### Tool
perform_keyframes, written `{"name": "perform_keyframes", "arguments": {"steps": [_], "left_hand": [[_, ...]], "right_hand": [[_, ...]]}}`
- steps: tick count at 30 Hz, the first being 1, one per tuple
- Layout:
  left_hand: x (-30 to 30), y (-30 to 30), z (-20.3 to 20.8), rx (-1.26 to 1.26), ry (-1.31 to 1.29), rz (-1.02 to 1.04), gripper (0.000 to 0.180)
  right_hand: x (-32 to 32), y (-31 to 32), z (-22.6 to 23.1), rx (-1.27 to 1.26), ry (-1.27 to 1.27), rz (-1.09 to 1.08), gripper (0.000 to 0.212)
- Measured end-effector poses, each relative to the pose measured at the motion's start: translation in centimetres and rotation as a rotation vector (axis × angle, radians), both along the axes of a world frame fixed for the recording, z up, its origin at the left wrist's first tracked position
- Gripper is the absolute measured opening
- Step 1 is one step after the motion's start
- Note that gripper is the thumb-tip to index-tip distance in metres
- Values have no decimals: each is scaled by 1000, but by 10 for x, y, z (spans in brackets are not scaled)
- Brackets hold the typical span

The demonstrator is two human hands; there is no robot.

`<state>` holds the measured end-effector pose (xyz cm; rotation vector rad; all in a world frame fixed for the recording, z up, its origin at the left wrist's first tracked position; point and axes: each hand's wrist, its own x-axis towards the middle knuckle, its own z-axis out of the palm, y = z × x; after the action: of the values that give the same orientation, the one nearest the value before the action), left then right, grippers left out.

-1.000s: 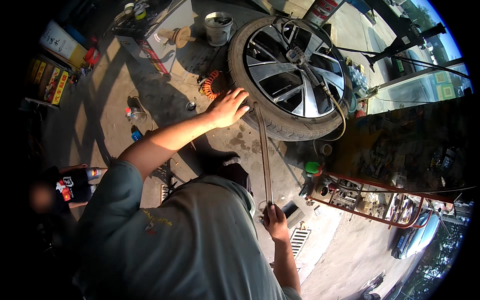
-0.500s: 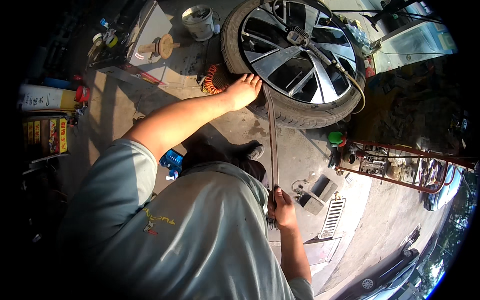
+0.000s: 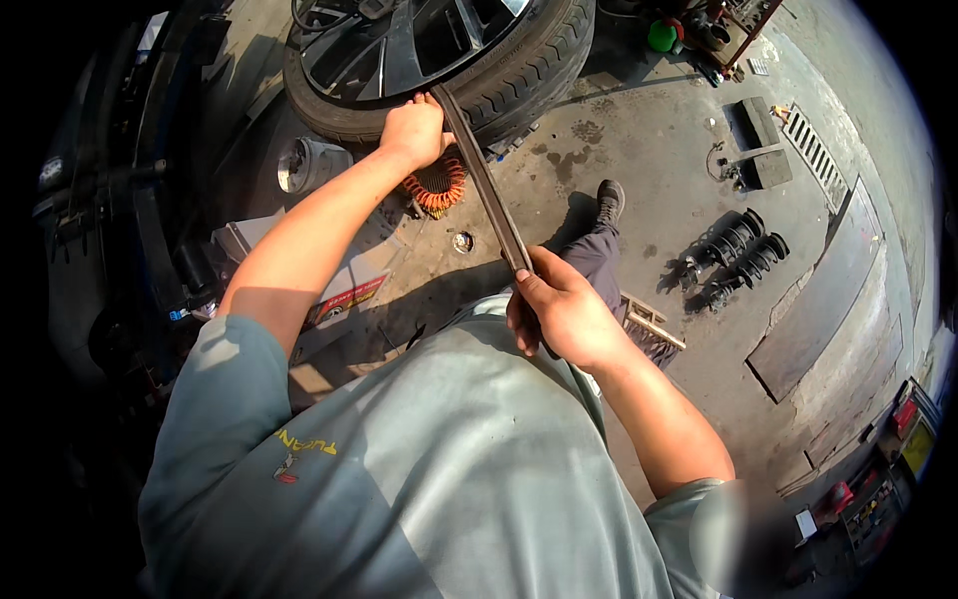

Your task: The person applies a yellow lubricant to the bead of a car tire using a brush, then mounts the tire onto a rim using a tire changer machine. The person secures the rim with clamps and inflates the tire using an air hose.

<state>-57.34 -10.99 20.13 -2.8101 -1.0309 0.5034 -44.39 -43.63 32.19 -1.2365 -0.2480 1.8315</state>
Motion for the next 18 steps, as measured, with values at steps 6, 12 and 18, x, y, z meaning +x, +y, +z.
{"name": "perform_keyframes", "arguments": {"steps": [6,12,18], "left_hand": [[6,7,10,-55,38,-52,70],[3,7,14,32,128,-188,72],[5,18,1,-54,118,-186,67]], "right_hand": [[-22,14,21,101,-156,-41,51],[-9,-1,0,153,-251,-95,53],[-23,24,-7,204,-404,-70,40]]}}
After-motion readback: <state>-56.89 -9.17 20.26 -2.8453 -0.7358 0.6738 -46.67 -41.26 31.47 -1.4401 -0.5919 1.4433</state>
